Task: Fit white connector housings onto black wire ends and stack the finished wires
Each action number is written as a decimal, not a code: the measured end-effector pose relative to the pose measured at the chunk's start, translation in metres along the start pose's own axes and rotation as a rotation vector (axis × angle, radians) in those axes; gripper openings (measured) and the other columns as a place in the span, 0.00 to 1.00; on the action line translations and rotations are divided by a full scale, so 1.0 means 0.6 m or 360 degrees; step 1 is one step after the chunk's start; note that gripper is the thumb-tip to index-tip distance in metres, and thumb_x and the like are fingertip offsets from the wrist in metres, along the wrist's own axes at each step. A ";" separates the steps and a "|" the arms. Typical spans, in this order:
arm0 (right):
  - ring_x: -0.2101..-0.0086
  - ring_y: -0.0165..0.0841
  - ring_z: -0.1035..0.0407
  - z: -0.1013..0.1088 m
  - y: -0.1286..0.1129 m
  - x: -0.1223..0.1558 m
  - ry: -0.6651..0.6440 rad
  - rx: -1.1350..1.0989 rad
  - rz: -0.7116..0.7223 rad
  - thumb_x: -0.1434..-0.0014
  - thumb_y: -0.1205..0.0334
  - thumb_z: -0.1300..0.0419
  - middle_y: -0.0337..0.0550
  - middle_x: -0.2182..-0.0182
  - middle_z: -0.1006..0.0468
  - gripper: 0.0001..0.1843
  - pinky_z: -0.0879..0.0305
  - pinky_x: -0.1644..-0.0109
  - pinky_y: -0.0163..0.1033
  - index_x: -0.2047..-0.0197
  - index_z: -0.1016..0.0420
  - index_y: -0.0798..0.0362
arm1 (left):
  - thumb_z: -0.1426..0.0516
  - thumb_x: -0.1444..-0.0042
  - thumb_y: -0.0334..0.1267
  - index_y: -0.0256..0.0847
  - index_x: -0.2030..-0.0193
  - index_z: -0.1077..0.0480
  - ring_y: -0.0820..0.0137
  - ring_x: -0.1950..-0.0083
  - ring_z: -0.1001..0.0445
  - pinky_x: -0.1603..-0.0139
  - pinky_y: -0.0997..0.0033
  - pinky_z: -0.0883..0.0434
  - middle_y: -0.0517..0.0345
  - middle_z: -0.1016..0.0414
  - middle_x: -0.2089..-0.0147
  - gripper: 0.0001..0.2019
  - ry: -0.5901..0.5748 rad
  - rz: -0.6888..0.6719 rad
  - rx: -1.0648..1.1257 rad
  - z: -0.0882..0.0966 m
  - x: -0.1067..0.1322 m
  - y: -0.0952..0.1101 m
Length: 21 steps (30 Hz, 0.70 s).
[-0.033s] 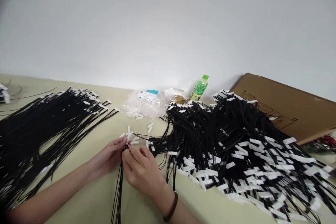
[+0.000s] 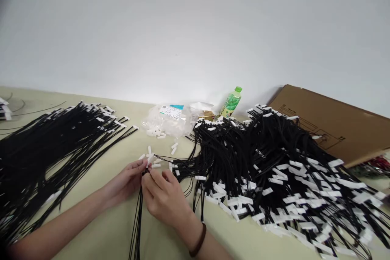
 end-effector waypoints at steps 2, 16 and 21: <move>0.58 0.37 0.39 0.003 0.000 0.001 0.0033 -0.0019 0.0003 0.37 0.74 0.60 0.49 0.61 0.29 0.17 0.42 0.63 0.42 0.59 0.30 0.65 | 0.41 0.52 0.35 0.34 0.71 0.29 0.75 0.69 0.32 0.66 0.78 0.36 0.56 0.30 0.71 0.06 0.0007 0.0003 -0.0005 0.000 0.001 0.000; 0.66 0.29 0.32 0.042 0.201 0.100 0.1190 -0.2185 -0.1678 0.41 0.60 0.46 0.39 0.71 0.30 0.06 0.33 0.57 0.41 0.65 0.33 0.54 | 0.42 0.51 0.36 0.35 0.73 0.32 0.77 0.76 0.36 0.69 0.72 0.33 0.60 0.34 0.73 0.06 -0.0003 -0.0094 -0.0134 -0.002 0.002 0.012; 0.78 0.21 0.43 0.119 0.266 0.173 0.1728 -0.1584 -0.1870 0.47 0.61 0.40 0.36 0.74 0.36 0.08 0.46 0.80 0.25 0.64 0.31 0.56 | 0.42 0.51 0.36 0.35 0.73 0.32 0.76 0.76 0.36 0.71 0.73 0.35 0.60 0.35 0.73 0.06 0.0024 -0.0104 -0.0180 -0.005 0.005 0.016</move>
Point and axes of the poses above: each hand's wrist, its own x-axis away from the middle knuckle, its own z-axis out of the back of the hand, y = z × x, the point moved 9 cm from there along -x, towards the middle knuckle
